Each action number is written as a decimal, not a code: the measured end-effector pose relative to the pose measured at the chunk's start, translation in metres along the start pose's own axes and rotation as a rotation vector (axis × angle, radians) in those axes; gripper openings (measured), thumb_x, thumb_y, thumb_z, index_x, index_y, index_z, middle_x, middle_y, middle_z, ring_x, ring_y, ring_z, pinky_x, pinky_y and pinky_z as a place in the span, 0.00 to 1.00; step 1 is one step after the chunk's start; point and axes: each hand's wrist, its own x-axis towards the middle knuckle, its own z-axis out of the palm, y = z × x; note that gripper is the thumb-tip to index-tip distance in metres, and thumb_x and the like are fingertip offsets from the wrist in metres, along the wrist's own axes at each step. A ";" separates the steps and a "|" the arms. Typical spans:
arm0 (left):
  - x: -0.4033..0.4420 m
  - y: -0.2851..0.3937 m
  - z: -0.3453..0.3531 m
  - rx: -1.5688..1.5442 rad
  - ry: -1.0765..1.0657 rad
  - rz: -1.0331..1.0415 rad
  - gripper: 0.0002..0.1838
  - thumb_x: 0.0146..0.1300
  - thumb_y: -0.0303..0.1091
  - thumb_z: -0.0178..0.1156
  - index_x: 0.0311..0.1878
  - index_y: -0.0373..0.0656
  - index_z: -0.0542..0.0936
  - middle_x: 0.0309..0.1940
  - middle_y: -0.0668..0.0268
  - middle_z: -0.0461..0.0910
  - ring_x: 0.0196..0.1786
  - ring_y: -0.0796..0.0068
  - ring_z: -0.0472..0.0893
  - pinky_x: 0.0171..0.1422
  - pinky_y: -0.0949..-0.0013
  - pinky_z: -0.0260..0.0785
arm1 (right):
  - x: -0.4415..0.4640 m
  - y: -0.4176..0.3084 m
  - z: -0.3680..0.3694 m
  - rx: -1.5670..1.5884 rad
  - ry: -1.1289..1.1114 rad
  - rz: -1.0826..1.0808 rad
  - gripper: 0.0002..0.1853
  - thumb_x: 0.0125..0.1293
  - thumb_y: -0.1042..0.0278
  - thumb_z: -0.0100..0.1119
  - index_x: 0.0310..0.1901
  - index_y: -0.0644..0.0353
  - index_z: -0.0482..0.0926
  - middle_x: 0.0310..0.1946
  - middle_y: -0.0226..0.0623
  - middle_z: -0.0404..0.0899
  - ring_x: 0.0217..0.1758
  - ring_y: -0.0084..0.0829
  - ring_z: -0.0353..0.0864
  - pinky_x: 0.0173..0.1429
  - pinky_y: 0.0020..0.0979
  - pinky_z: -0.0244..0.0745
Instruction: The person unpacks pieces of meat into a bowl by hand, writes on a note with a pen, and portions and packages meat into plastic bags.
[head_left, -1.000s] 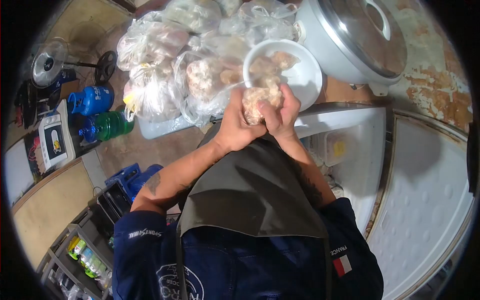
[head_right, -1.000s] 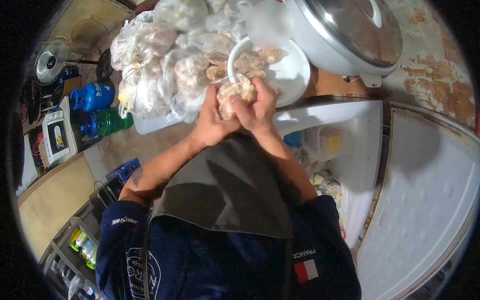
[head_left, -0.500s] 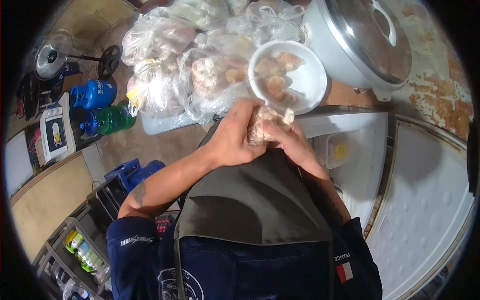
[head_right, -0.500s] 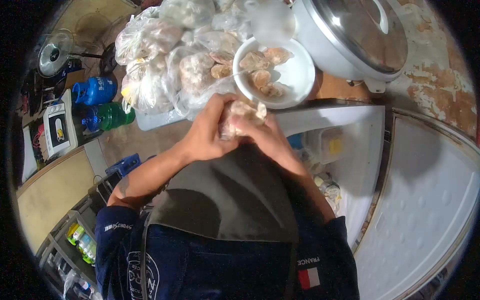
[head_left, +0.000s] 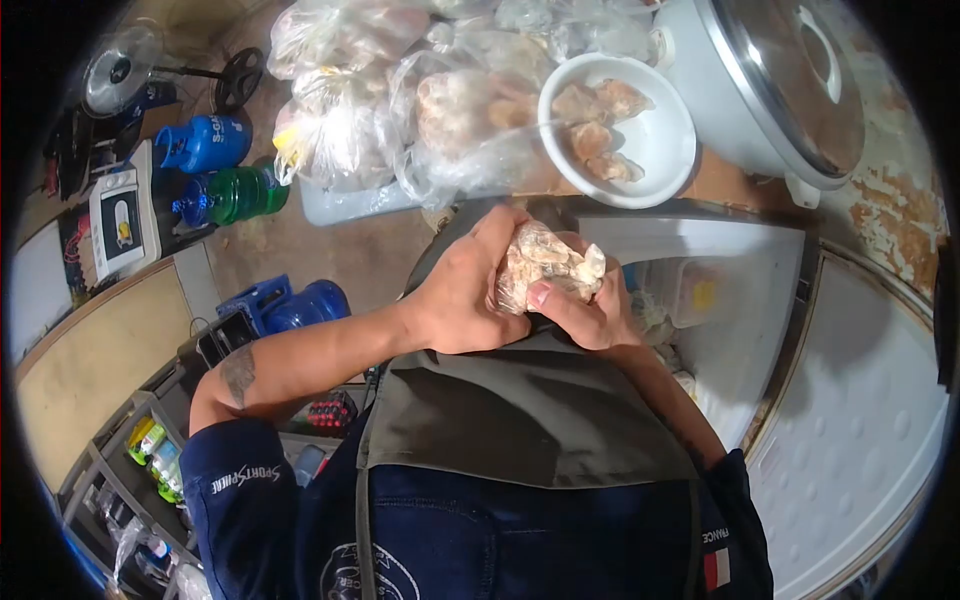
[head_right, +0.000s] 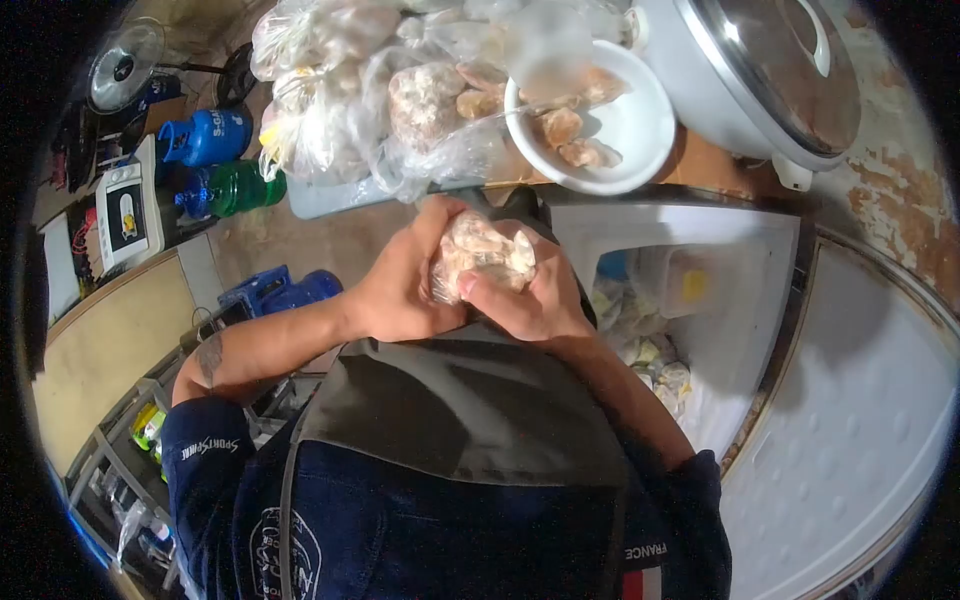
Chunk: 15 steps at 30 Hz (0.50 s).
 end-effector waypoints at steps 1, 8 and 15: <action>-0.002 -0.001 0.000 -0.008 -0.010 -0.008 0.41 0.44 0.25 0.70 0.64 0.35 0.64 0.50 0.47 0.77 0.55 0.45 0.79 0.59 0.56 0.71 | -0.002 -0.001 0.002 -0.007 -0.010 -0.002 0.21 0.61 0.67 0.66 0.54 0.67 0.79 0.44 0.35 0.84 0.46 0.24 0.80 0.52 0.31 0.76; -0.012 -0.005 -0.006 -0.053 -0.076 -0.052 0.41 0.45 0.25 0.70 0.65 0.36 0.64 0.51 0.49 0.77 0.55 0.49 0.79 0.60 0.58 0.71 | -0.005 0.011 0.008 0.099 -0.041 0.006 0.17 0.62 0.68 0.68 0.50 0.66 0.80 0.41 0.34 0.84 0.45 0.22 0.80 0.51 0.30 0.76; 0.021 0.002 -0.026 0.256 0.007 0.280 0.45 0.53 0.32 0.77 0.73 0.39 0.64 0.59 0.54 0.75 0.62 0.61 0.77 0.68 0.63 0.68 | 0.020 -0.016 -0.028 0.365 -0.068 0.556 0.38 0.74 0.24 0.35 0.50 0.55 0.79 0.20 0.34 0.77 0.16 0.23 0.73 0.20 0.19 0.61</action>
